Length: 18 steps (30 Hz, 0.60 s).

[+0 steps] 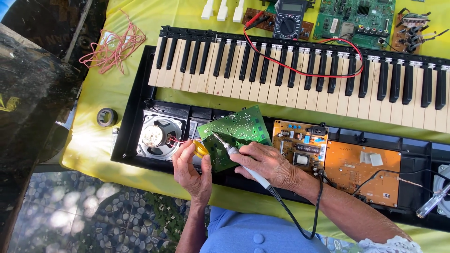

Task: Soldering components on a circuit board during the repair of an electronic keyboard.

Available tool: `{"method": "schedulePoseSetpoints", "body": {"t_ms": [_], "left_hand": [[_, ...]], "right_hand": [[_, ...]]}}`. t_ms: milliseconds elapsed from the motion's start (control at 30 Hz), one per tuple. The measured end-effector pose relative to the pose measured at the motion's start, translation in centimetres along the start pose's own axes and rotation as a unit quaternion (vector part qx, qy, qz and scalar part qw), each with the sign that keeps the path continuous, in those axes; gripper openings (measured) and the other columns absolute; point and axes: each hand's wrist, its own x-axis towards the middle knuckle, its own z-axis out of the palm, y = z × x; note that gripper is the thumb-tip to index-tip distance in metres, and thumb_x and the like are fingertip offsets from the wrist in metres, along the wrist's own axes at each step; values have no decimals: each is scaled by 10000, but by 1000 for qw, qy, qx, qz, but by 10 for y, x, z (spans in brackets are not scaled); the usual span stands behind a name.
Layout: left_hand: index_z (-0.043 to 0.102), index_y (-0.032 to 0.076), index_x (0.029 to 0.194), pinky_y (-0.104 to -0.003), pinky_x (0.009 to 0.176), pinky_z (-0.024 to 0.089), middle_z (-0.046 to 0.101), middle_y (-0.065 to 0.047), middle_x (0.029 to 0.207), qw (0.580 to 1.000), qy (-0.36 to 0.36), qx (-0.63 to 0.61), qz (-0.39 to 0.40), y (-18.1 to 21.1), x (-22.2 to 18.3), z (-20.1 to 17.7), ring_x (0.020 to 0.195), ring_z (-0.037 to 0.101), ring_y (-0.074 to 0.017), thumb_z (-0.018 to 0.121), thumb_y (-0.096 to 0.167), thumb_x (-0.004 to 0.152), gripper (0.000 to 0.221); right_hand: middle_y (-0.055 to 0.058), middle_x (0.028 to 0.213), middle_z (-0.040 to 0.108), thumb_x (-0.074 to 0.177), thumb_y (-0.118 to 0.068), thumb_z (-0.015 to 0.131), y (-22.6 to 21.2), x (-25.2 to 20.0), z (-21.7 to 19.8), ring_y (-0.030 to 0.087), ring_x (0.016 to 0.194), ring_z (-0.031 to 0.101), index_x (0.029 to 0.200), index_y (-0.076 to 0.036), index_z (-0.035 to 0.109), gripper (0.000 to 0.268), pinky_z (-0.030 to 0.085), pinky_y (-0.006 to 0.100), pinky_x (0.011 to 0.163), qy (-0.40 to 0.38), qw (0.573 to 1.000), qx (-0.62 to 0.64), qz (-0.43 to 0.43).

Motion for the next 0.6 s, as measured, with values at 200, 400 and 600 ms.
{"method": "schedulePoseSetpoints", "body": {"t_ms": [200,400,600], "left_hand": [[639,-60,1259,-363,960,583,585,-257,1281,1000,-3,0,-5,-2,-2,0,1173,653,-356,778,60,888,415],[652,-44,1253,-343,968,574,593,-248,1251,1000,5,-3,-3,-3,-2,-1,1139,649,-313,794,102,880,425],[662,-48,1239,-342,961,579,604,-252,1235,1000,9,-8,-3,-4,-2,0,1120,657,-313,807,97,865,427]], "right_hand": [[138,885,650,941,-238,722,1,-3,-2,324,663,664,1095,-45,745,248,593,394,583,-19,1000,-21,2],[84,837,649,946,-240,696,4,-13,2,264,653,662,1092,-59,743,237,583,345,555,-25,999,-30,16],[74,815,634,968,-252,647,3,-13,-1,258,622,632,1068,-71,748,231,560,328,527,-8,999,-36,17]]}}
